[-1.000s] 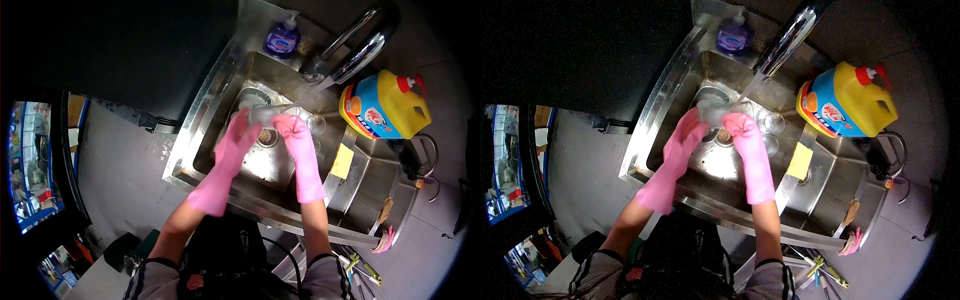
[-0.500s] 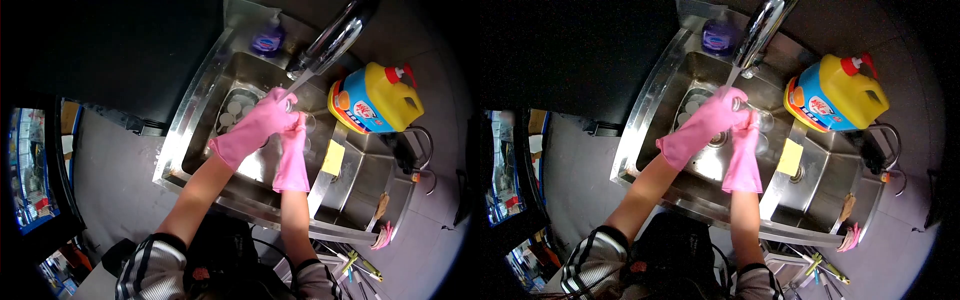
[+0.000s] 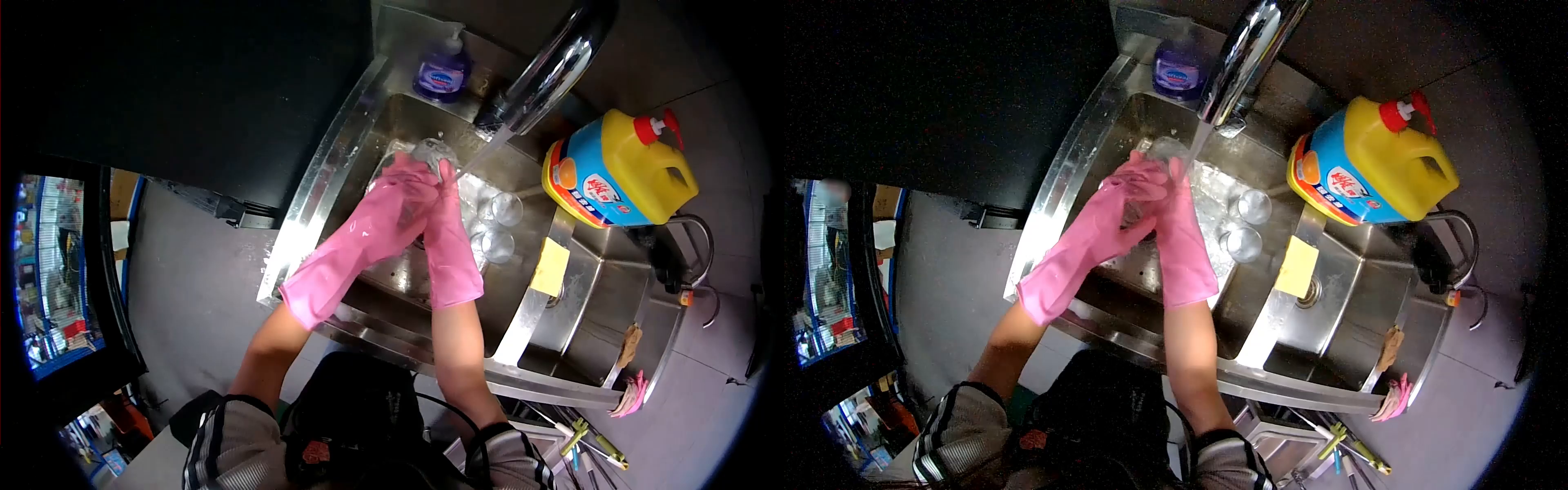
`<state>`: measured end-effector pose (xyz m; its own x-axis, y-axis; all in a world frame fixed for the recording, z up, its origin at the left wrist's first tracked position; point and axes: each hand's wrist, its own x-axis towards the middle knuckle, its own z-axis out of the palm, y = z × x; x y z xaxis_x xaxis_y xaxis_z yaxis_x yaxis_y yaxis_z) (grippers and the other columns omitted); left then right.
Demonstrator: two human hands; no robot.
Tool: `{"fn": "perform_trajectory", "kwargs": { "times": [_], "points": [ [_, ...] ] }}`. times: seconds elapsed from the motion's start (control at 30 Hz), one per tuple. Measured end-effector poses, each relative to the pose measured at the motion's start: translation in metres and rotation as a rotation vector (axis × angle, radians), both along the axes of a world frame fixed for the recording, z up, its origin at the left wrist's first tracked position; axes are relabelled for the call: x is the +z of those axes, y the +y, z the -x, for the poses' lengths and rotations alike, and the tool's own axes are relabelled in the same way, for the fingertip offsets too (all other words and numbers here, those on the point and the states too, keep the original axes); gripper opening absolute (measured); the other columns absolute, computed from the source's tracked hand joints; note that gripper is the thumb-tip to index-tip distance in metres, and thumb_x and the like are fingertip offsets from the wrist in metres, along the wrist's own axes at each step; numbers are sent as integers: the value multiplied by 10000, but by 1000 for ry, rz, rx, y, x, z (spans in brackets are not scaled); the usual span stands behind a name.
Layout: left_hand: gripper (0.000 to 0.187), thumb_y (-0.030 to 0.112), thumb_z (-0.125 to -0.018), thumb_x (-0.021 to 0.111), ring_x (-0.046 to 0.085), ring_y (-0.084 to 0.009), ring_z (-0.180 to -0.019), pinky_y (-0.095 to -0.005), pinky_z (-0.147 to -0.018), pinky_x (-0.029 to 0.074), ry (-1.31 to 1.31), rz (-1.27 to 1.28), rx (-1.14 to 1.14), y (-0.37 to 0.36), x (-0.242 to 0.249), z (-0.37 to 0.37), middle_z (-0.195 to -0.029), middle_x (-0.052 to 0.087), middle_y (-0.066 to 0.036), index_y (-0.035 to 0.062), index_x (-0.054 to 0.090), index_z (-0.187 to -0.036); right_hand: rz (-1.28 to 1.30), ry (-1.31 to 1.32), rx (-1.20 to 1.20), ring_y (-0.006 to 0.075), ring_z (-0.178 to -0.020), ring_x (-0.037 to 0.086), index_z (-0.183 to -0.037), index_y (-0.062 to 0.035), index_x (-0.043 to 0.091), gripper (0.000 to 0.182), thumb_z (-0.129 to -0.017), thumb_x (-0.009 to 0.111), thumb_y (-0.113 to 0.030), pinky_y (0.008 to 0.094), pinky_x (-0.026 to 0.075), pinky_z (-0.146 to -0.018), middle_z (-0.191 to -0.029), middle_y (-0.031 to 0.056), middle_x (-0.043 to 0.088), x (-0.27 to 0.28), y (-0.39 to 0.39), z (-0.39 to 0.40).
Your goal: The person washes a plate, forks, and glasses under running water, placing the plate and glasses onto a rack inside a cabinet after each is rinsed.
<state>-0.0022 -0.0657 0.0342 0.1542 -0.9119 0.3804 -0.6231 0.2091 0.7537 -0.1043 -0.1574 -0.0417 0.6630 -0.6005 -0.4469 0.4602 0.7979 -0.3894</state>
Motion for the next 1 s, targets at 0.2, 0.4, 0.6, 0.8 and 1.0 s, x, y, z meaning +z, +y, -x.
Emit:
{"fn": "perform_trajectory", "kwargs": {
  "times": [0.2,0.4,0.6,0.8,1.0],
  "points": [
    [310,159,-1019,559,577,-184,-1215,-341,-1064,436,674,-343,21,22,2,-21,-1273,650,-90,21,625,-1289,867,398,-196,212,-950,665,-1205,-38,589,523,-755,826,-164,344,536,-871,-1043,47,668,-10,-4,18],
    [397,344,-997,602,642,-138,-1056,-299,-939,493,1023,-512,24,8,-16,-10,-1227,674,-68,88,651,-1297,1316,989,29,281,-1153,644,-1284,20,556,741,-626,878,-88,379,513,-983,-1230,191,656,65,2,39],
    [342,140,-916,660,679,-171,-985,-347,-829,560,892,-855,87,-49,-53,15,-1167,695,-66,104,682,-1256,1188,728,212,241,-1240,562,-1397,-50,495,873,-607,864,-3,355,488,-1005,-1249,95,657,107,-4,56],
    [448,-15,-888,544,741,-243,-911,-321,-753,579,1226,-751,222,-52,-53,22,-1183,683,-120,70,638,-1318,1117,1024,-201,134,-873,662,-1364,-32,570,497,-892,714,-85,275,538,-768,-1190,122,623,85,-47,84],
    [483,-13,-890,524,760,-316,-790,-301,-753,608,970,-867,161,-43,-21,21,-1345,589,-121,5,569,-1370,1112,798,-42,120,-710,667,-1212,0,651,292,-1027,571,-212,241,520,-709,-990,101,704,73,-122,46]
  ]
}}
